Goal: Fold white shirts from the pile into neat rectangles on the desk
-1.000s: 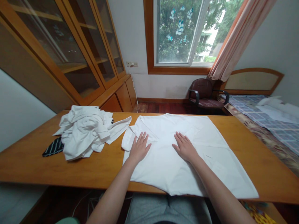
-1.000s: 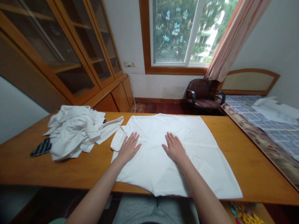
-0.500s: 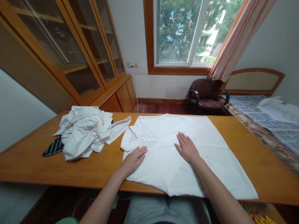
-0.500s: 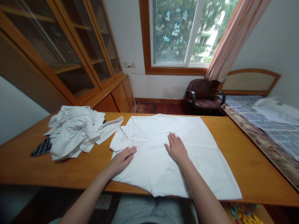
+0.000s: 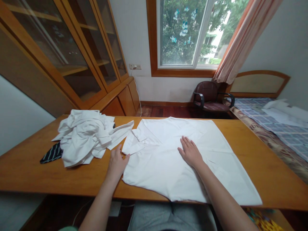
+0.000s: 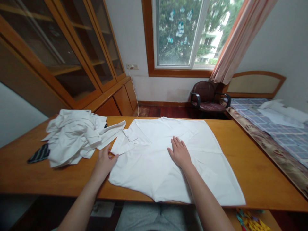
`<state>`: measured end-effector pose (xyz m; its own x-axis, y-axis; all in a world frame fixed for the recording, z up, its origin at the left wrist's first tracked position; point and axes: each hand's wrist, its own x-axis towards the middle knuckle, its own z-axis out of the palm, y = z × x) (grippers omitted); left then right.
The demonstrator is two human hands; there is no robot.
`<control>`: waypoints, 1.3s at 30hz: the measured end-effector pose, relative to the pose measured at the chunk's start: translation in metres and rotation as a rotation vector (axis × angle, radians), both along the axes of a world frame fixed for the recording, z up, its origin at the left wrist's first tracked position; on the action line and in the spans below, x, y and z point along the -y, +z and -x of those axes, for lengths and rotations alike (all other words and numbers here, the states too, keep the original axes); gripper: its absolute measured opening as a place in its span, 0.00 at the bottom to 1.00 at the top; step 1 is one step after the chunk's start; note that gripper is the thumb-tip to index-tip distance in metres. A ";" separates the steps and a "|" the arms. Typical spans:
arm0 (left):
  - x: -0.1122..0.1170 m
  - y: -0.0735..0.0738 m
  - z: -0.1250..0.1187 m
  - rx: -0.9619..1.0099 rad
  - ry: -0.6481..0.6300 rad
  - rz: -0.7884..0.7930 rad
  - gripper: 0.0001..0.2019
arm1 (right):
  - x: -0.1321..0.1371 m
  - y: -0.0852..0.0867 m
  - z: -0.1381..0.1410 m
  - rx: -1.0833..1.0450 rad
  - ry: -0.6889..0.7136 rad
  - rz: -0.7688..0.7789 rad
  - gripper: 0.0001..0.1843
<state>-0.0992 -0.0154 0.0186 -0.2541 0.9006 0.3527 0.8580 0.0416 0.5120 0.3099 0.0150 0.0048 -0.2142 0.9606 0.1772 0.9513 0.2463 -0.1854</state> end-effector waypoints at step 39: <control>-0.023 0.107 -0.071 -0.097 -0.568 0.002 0.25 | 0.014 0.027 0.040 -0.581 0.152 0.033 0.19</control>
